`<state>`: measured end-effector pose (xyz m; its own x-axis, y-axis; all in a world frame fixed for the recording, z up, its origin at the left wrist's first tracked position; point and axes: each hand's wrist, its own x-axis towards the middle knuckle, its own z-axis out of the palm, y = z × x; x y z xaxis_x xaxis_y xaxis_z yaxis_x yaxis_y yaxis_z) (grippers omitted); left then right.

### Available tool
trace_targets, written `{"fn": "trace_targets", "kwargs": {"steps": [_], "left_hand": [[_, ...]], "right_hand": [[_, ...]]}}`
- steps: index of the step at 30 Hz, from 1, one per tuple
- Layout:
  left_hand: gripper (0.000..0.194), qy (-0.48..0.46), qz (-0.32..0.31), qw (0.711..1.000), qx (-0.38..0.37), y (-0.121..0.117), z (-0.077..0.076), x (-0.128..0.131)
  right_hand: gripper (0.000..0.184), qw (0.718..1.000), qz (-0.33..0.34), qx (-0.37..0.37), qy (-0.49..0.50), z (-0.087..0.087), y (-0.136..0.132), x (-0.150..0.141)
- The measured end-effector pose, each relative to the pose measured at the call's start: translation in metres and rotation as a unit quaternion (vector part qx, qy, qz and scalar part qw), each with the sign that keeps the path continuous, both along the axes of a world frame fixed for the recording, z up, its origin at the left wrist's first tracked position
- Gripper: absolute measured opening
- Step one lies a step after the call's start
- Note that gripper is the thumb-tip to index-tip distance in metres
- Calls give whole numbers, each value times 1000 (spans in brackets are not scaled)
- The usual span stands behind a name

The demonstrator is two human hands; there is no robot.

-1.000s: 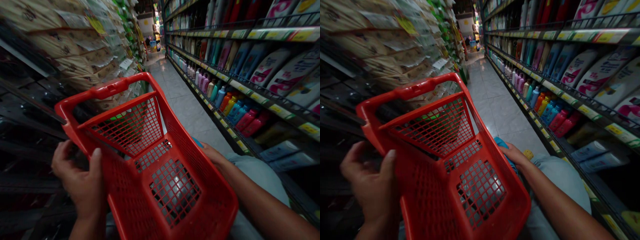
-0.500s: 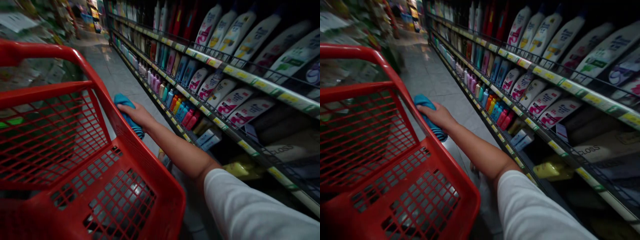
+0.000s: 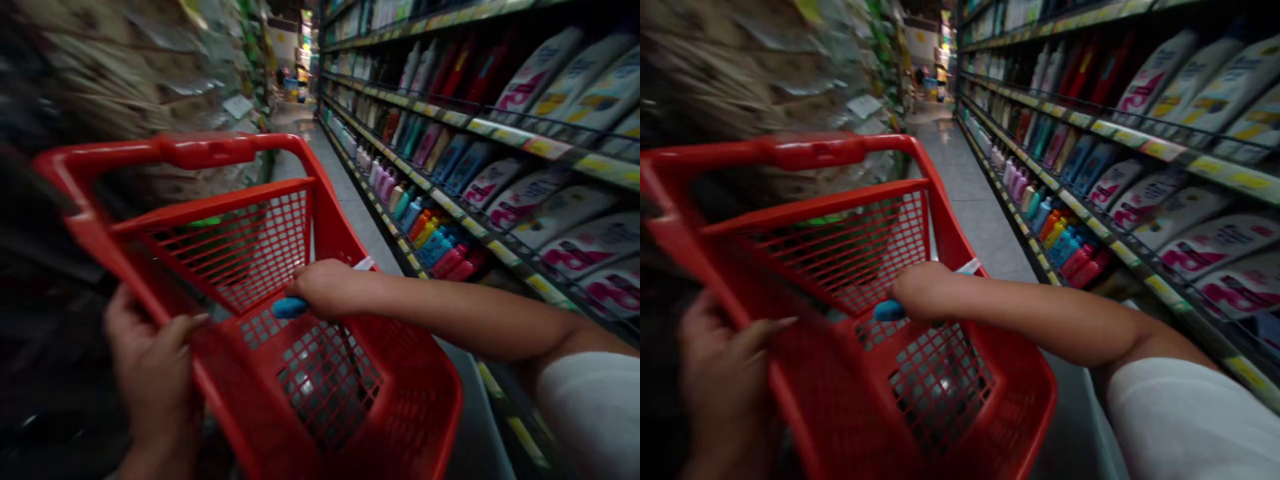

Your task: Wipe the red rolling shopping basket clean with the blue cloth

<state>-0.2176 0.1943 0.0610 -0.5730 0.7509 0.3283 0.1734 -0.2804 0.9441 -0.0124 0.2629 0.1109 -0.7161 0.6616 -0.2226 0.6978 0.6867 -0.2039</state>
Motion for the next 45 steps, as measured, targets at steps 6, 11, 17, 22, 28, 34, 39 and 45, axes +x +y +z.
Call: {"fn": "trace_targets", "kwargs": {"steps": [6,11,17,22,28,34,39,45], "left_hand": [[84,-2,18,1000,-13,-15,-8,-5],[81,-7,3,1000,-6,-21,-11,1],[83,-28,12,999,18,-22,-12,1],[84,-17,13,1000,9,-23,-13,0],[86,-16,16,1000,12,-21,-12,7],[81,18,22,1000,7,-18,-9,12],[84,15,30,999,7,-14,-9,18],[86,22,33,999,-1,-13,-6,26]], "right_hand": [[28,959,-215,-114,-148,-78,39,-51],[49,946,-309,-31,-94,-134,8,-60],[48,995,-83,-42,29,-176,-47,-106],[47,1000,-22,-2,1,-174,-19,-51],[57,987,-154,-8,-37,-172,-62,-18],[67,995,-56,-83,-23,-168,-95,3],[77,966,-227,-57,-113,-155,-95,35],[82,979,-37,-164,-113,-138,-127,58]]}}
